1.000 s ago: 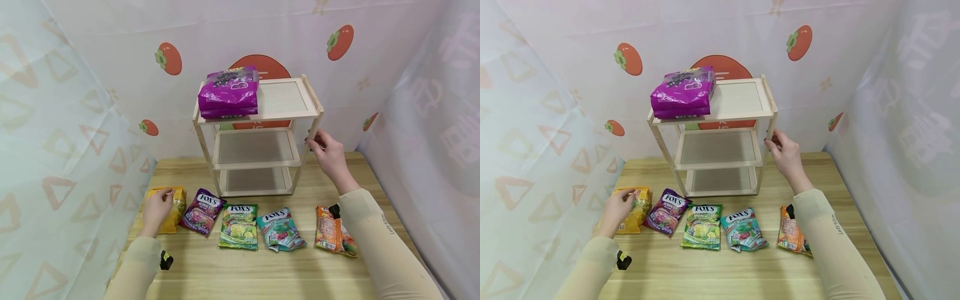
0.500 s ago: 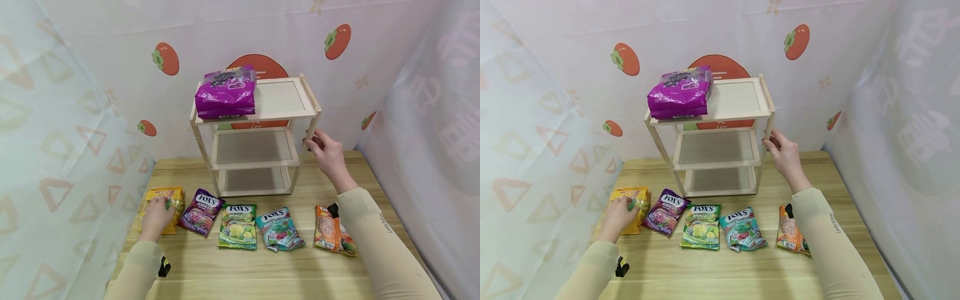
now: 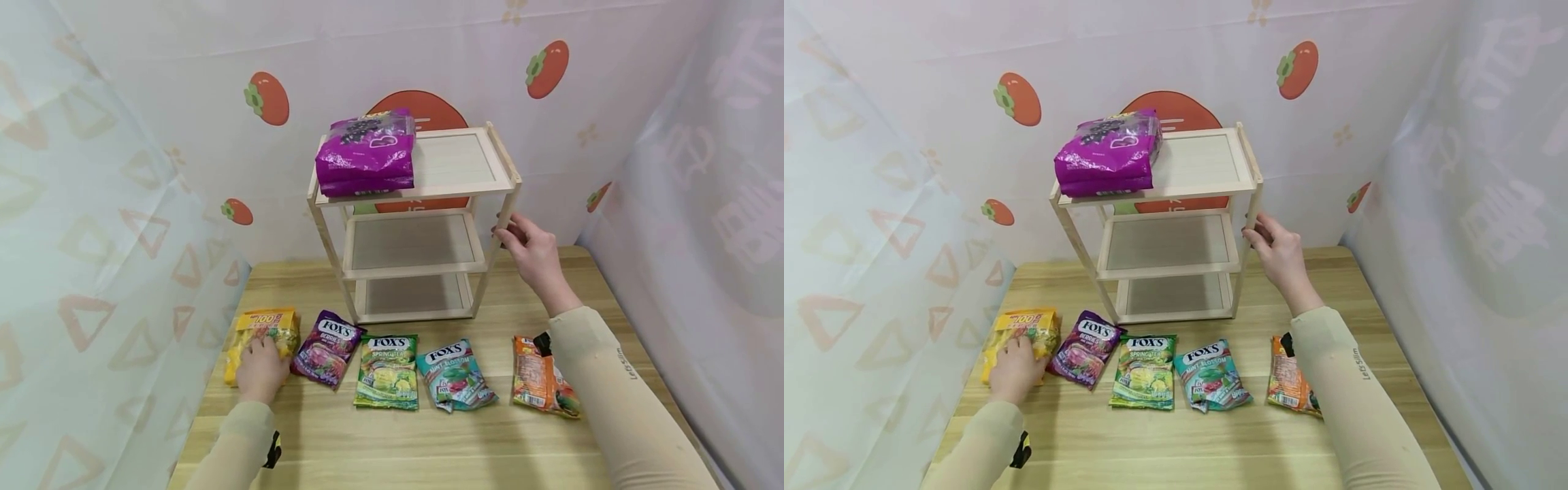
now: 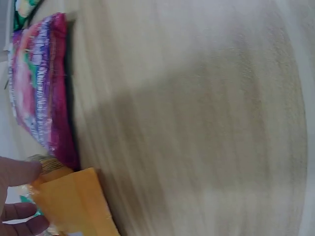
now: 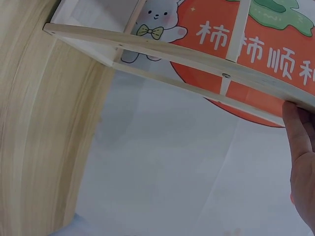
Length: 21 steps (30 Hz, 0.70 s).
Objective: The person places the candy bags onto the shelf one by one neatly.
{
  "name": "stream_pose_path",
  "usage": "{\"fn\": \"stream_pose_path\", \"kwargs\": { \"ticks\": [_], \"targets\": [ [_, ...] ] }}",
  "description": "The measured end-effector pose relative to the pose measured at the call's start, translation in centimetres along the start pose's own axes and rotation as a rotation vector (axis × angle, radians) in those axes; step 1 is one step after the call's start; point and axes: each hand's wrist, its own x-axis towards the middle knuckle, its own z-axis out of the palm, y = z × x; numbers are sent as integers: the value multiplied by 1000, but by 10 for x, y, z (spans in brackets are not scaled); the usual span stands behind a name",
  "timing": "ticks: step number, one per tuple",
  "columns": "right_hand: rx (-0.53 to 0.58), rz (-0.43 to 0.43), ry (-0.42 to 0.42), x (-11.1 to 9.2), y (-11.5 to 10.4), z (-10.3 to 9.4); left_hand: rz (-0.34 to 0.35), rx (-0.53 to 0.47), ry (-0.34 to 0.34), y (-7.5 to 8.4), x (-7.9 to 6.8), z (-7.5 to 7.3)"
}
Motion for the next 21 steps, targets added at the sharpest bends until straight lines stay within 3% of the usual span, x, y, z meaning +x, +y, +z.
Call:
{"fn": "stream_pose_path", "kwargs": {
  "ticks": [3,11,21],
  "targets": [
    [6,1,4,0,0,0,9,22,34,-2,1,6],
    [16,-1,4,0,1,0,-5,40,-31,0,2,7],
    [20,-6,2,0,2,0,44,32,-58,-11,5,6]
  ]
}}
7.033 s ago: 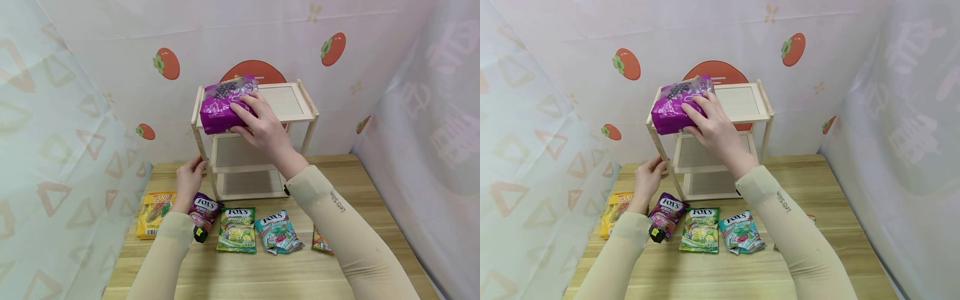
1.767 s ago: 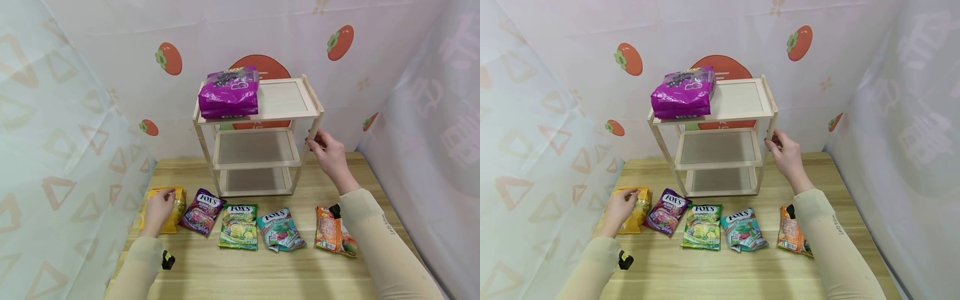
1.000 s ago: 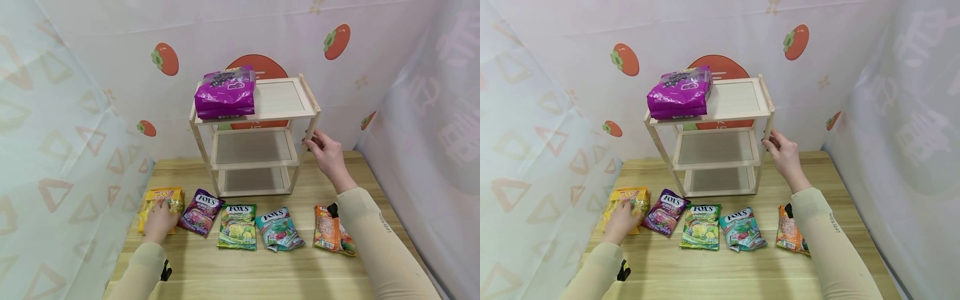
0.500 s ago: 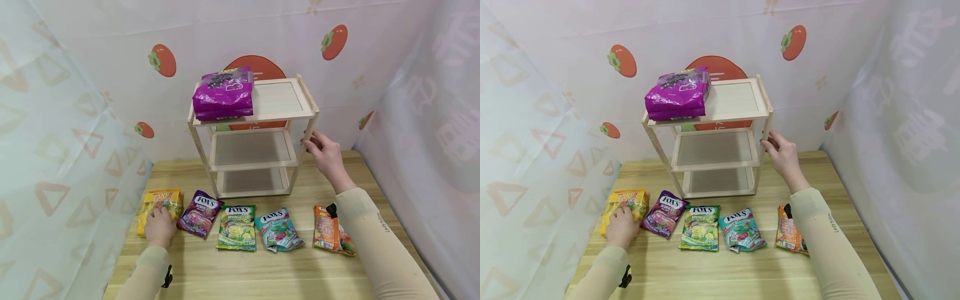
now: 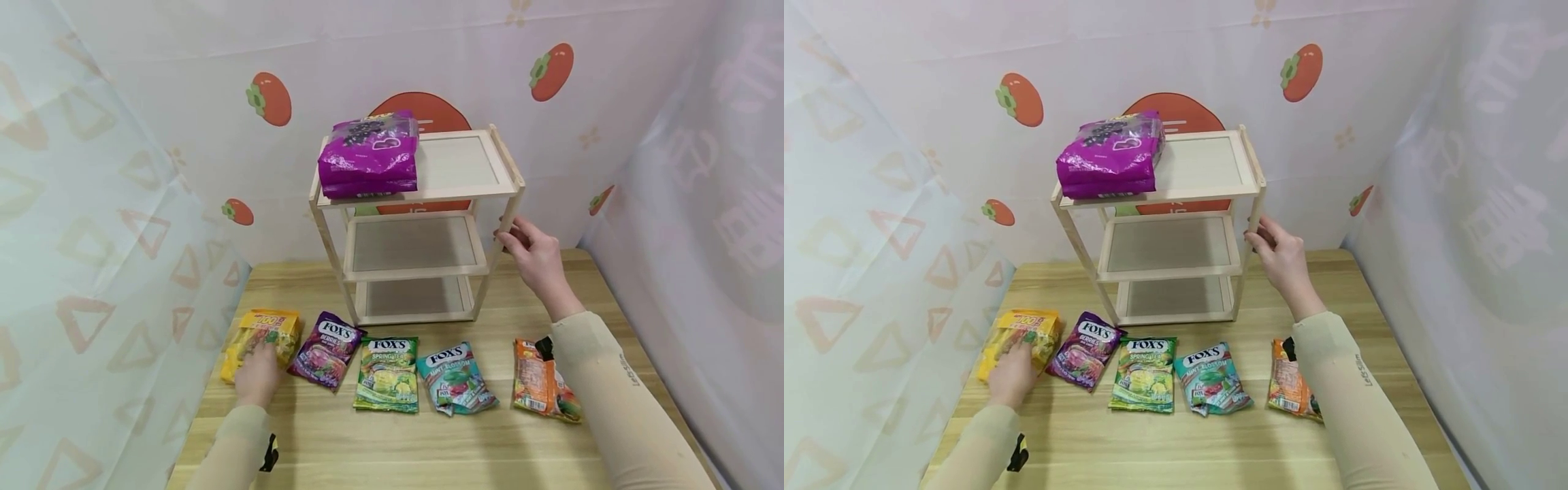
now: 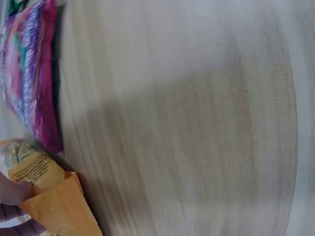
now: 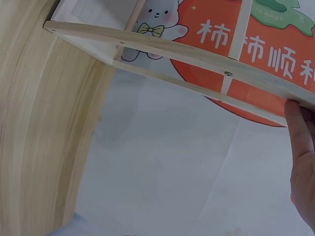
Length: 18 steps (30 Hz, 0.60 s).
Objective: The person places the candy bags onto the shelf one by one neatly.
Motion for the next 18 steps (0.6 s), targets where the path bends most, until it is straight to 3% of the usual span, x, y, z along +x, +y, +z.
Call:
{"fn": "stream_pose_path", "kwargs": {
  "ticks": [8,18],
  "targets": [
    [-4,-11,10,-1,2,1,-5,-60,-40,-9,0,-15],
    [22,-25,15,-1,1,1,28,-234,107,-6,-4,-33]
  ]
}}
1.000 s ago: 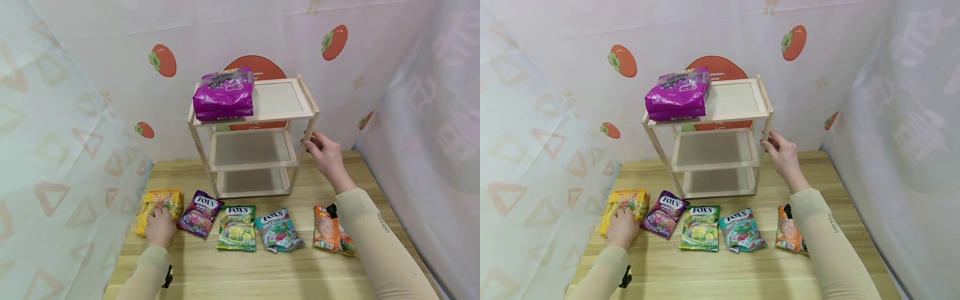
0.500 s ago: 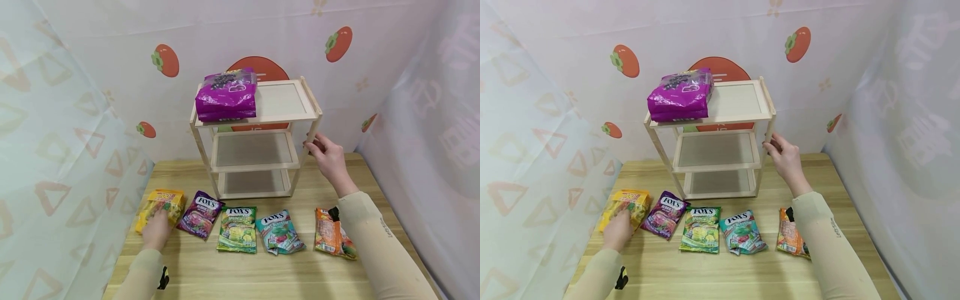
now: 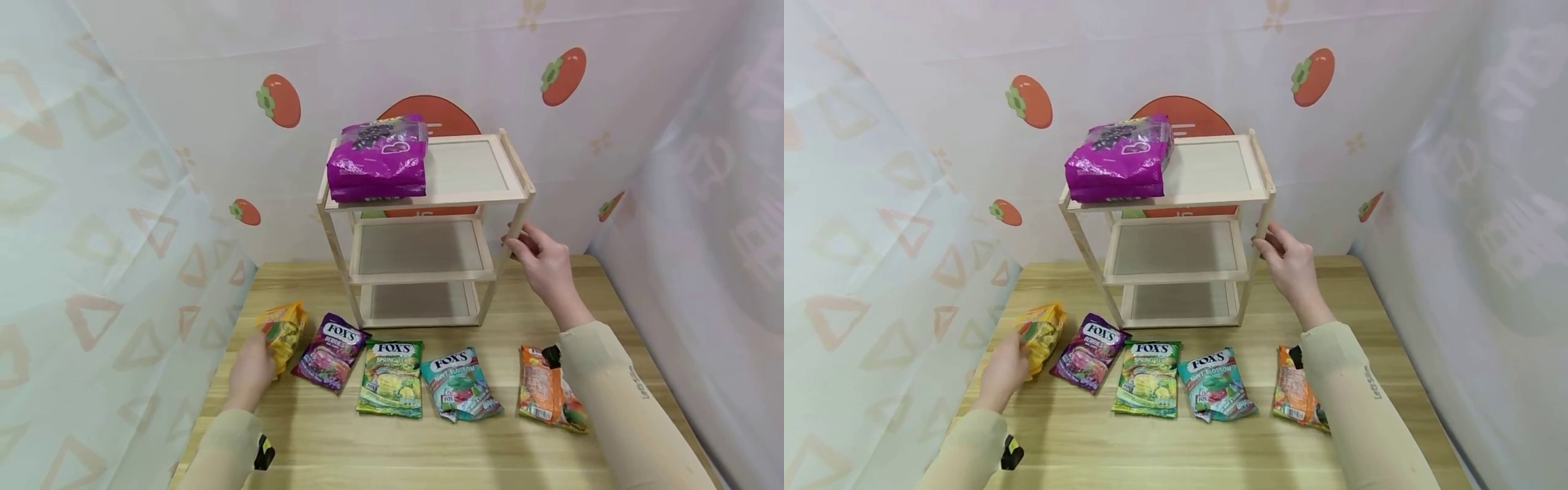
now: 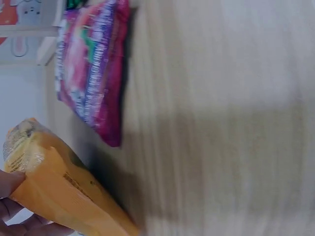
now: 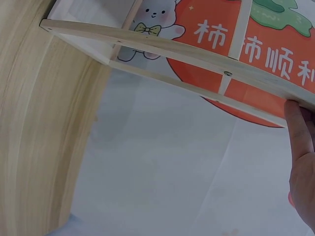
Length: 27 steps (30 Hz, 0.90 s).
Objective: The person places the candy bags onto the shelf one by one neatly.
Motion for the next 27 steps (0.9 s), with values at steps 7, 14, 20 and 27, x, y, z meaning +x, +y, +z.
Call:
{"fn": "stream_pose_path", "kwargs": {
  "ticks": [7,14,20,27],
  "targets": [
    [31,5,-4,-2,-2,0,-19,-154,-11,-1,1,-13],
    [41,3,-5,-1,1,1,-14,-259,-42,-6,-1,-19],
    [46,8,-11,-1,1,1,-23,-368,-65,-9,-1,-20],
    [37,12,-19,-1,0,0,-27,-439,-107,-5,-6,-27]
  ]
}}
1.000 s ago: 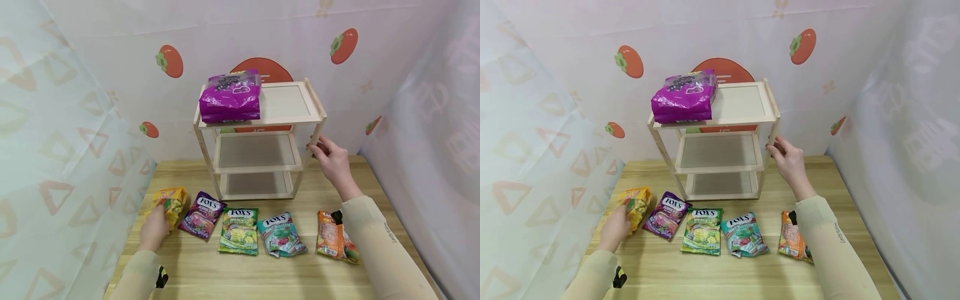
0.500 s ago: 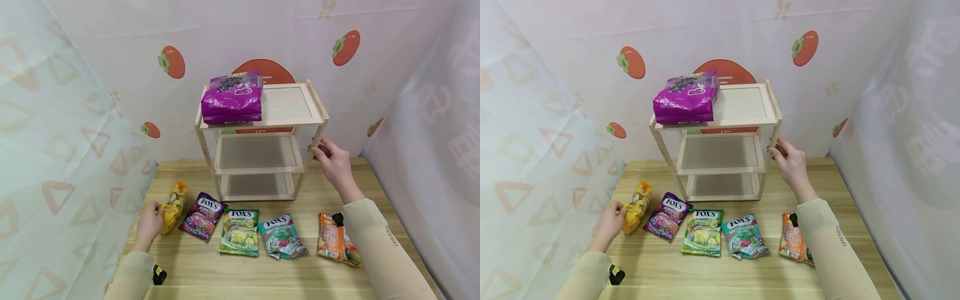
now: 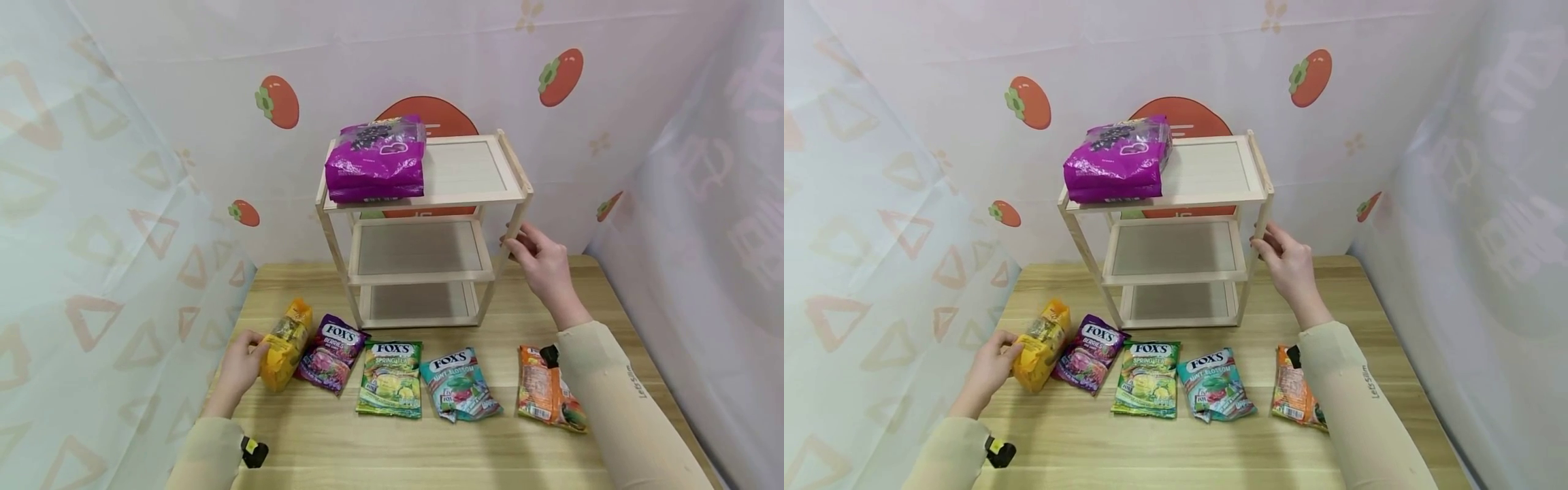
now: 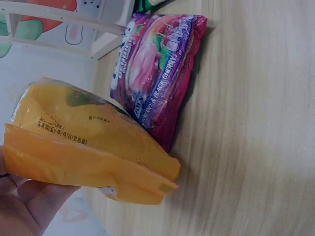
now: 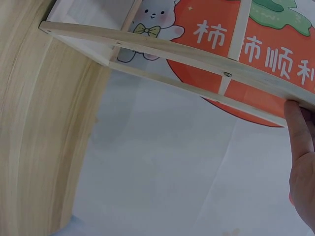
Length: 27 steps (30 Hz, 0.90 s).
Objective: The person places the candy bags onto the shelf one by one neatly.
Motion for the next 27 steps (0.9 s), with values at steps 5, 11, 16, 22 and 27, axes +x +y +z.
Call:
{"fn": "stream_pose_path", "kwargs": {
  "ticks": [5,11,16,22,27],
  "targets": [
    [3,3,-2,0,-1,0,-50,-155,-57,5,-4,-3],
    [-4,-11,6,1,-1,1,-85,-398,-134,0,-4,-4],
    [-5,-1,1,2,0,2,-124,-513,-170,-15,-5,-3],
    [4,9,2,1,-1,2,-180,-588,-164,-31,-6,-5],
    [15,1,14,0,-1,1,-232,-526,-125,-35,-5,-8]
  ]
}}
